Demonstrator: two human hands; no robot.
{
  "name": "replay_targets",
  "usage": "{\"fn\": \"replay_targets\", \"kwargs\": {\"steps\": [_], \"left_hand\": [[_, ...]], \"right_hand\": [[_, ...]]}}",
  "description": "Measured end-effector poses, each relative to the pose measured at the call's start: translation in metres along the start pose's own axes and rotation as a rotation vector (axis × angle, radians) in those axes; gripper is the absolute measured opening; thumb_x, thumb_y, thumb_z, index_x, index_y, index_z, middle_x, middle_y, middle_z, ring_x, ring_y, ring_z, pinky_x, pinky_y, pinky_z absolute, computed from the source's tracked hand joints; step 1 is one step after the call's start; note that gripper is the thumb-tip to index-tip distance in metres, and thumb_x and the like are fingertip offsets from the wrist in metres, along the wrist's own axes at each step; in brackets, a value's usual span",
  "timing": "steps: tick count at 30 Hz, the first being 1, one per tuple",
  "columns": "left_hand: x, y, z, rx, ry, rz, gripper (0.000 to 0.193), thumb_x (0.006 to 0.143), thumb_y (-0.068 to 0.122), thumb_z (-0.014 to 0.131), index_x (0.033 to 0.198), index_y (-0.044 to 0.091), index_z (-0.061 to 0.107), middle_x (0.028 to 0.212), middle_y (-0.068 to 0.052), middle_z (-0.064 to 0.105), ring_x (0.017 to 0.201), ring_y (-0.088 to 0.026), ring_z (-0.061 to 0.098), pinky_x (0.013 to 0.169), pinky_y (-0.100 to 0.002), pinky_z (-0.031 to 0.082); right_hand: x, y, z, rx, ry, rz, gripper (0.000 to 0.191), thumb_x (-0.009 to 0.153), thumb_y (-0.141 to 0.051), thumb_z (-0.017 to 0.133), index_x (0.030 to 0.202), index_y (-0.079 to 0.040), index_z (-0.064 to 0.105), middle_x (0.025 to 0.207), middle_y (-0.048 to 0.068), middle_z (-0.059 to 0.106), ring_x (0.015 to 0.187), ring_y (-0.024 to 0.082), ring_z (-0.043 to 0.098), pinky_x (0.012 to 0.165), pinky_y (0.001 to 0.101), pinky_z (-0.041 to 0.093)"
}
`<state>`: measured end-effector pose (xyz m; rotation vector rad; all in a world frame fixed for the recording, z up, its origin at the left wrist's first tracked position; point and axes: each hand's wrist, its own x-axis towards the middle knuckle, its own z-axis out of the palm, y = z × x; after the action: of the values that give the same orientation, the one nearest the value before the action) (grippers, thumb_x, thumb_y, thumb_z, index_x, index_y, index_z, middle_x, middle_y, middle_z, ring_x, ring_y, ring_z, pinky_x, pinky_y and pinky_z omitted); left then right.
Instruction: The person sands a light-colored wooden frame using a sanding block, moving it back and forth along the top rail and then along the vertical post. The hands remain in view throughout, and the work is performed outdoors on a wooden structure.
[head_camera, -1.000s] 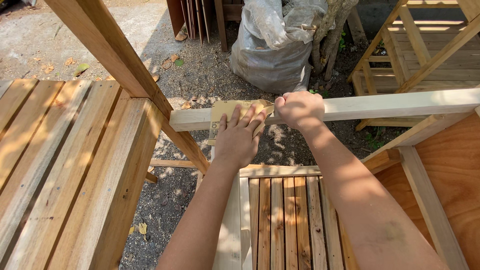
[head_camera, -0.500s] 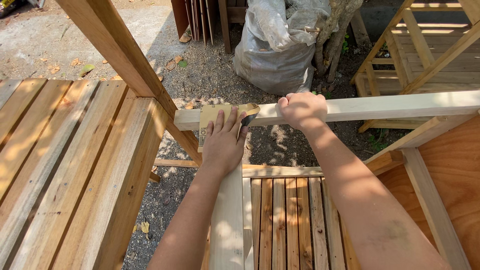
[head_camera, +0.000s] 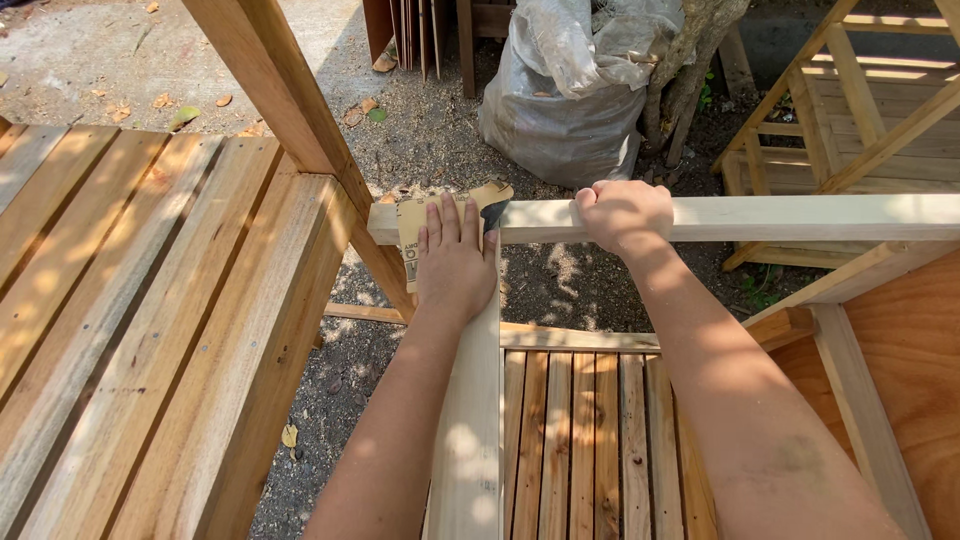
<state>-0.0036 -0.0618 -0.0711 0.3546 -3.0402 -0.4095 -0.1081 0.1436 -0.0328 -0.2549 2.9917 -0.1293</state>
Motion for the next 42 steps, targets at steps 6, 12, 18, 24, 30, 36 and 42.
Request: {"fn": "replay_targets", "kwargs": {"steps": [6,12,18,24,30,36,42], "left_hand": [[0.037,0.006,-0.007,0.059,0.006,-0.218,0.068,0.107,0.051,0.019,0.164,0.014,0.016,0.171,-0.019,-0.003,0.159,-0.033,-0.006,0.129,-0.046,0.001],[-0.009,-0.005,0.003,-0.116,-0.02,-0.144,0.068,0.104,0.049,0.019,0.164,0.017,0.013,0.171,-0.017,-0.005,0.157,-0.032,-0.008,0.126,-0.046,0.001],[0.041,-0.016,-0.015,0.027,0.008,-0.201,0.061,0.11,0.045,0.019,0.163,0.014,0.018,0.173,-0.015,0.001,0.16,-0.029,-0.002,0.13,-0.045,0.0],[0.019,-0.018,0.003,-0.025,0.03,-0.114,0.069,0.103,0.047,0.027,0.163,0.014,0.019,0.171,-0.01,0.004,0.157,-0.027,0.0,0.126,-0.043,0.001],[0.031,-0.039,-0.003,-0.01,0.117,-0.063,0.066,0.108,0.048,0.027,0.161,0.009,0.024,0.173,-0.004,0.008,0.158,-0.027,0.001,0.125,-0.043,0.003],[0.039,-0.037,0.003,-0.012,0.051,-0.102,0.053,0.109,0.042,0.029,0.155,0.019,0.04,0.172,-0.001,0.017,0.159,-0.024,0.009,0.129,-0.044,0.004],[0.014,-0.058,0.01,0.063,0.136,0.067,0.063,0.097,0.026,0.055,0.156,0.009,0.041,0.166,-0.008,0.034,0.154,-0.027,0.024,0.126,-0.043,0.016]], "right_hand": [[0.005,0.004,0.005,-0.006,0.02,0.024,0.05,0.102,-0.044,0.033,0.112,-0.022,0.076,0.107,0.007,0.076,0.103,0.028,0.069,0.096,0.0443,0.045],[0.009,0.001,0.008,-0.012,0.024,0.024,0.051,0.104,-0.042,0.032,0.109,-0.019,0.077,0.103,0.01,0.077,0.1,0.028,0.069,0.097,0.0438,0.044],[0.0,0.001,0.021,-0.03,0.179,-0.056,0.05,0.106,-0.041,0.031,0.112,-0.015,0.074,0.115,0.007,0.073,0.11,0.028,0.066,0.105,0.0485,0.039],[-0.02,-0.058,0.045,0.212,0.301,-0.171,0.05,0.103,-0.049,0.04,0.134,-0.017,0.062,0.137,0.008,0.059,0.14,0.031,0.044,0.122,0.0661,0.007],[-0.019,-0.117,0.056,0.286,0.173,-0.151,0.061,0.096,-0.05,0.047,0.148,-0.018,0.049,0.151,0.01,0.046,0.148,0.03,0.027,0.119,0.0658,0.002],[-0.02,-0.119,0.054,0.232,0.161,-0.126,0.06,0.099,-0.052,0.045,0.149,-0.02,0.049,0.153,0.01,0.045,0.151,0.029,0.025,0.122,0.0624,0.001],[-0.023,-0.124,0.045,0.198,0.144,-0.122,0.06,0.099,-0.053,0.041,0.15,-0.021,0.047,0.152,0.01,0.043,0.15,0.028,0.024,0.121,0.0625,0.001]]}}
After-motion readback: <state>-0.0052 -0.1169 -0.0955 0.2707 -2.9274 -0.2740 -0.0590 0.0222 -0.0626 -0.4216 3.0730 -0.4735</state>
